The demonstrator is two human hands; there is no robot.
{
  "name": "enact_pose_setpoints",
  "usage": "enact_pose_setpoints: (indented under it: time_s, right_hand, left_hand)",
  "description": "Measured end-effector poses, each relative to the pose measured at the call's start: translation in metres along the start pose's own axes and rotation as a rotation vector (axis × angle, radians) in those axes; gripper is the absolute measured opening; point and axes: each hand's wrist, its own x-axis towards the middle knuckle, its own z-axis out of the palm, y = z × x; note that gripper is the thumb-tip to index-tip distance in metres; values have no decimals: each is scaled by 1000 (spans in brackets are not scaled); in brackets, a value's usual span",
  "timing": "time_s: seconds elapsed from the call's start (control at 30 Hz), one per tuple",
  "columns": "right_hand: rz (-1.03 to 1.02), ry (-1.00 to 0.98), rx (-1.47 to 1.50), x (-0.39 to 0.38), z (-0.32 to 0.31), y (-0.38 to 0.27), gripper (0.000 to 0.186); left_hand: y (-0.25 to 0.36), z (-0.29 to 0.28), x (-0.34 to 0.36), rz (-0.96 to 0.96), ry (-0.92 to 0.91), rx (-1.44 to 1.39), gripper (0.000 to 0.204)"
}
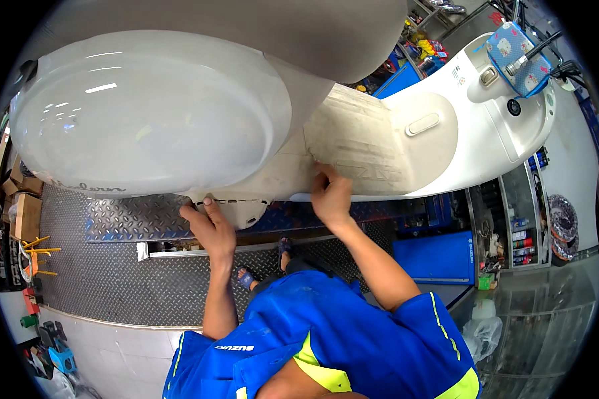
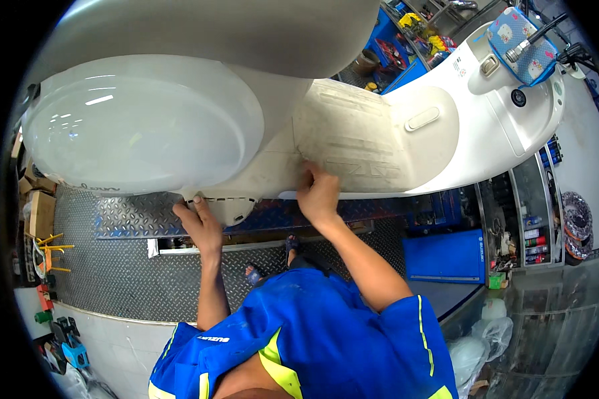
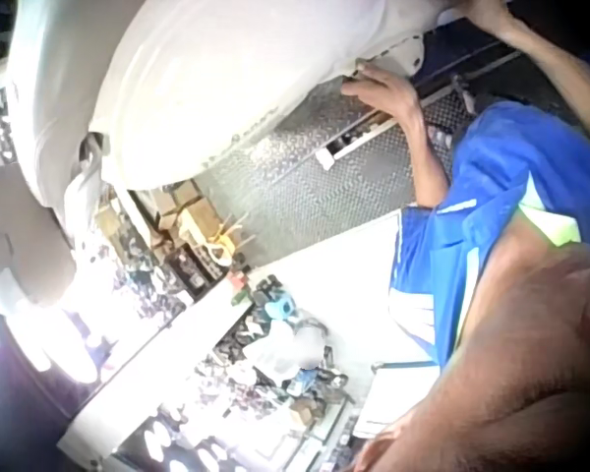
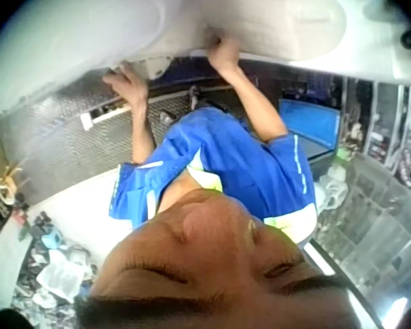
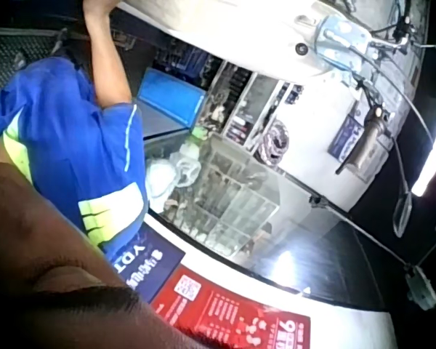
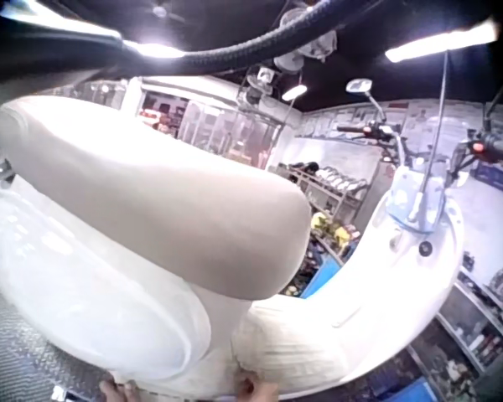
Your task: The person uses a flat-head screwdriver and an electric screwdriver to remove screws from the footrest panel of a white scooter, then lifts the panel to reveal the battery compartment and uses a screwdriver to disconnect wiring from the battery terminals.
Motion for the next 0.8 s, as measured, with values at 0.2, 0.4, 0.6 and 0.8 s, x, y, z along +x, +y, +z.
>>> enact_pose_setpoints:
  time_s: [0.2, 0.4, 0.6, 0.8]
  right_hand:
    - [-41, -386, -97, 52, -45, 4, 27]
    - [-220, -765, -285, 117, -54, 0, 31]
    - [12, -1085, -316, 159, -47, -29, 31]
    - [345, -1321, -537, 187, -42, -80, 35]
  left_hand:
    - [-4, 1, 1, 32, 17, 29, 36]
    - [4, -1, 2, 28, -3, 38, 40]
    - [-1, 4, 2, 48, 42, -10, 41]
    - [6, 6, 1, 42, 31, -12, 40]
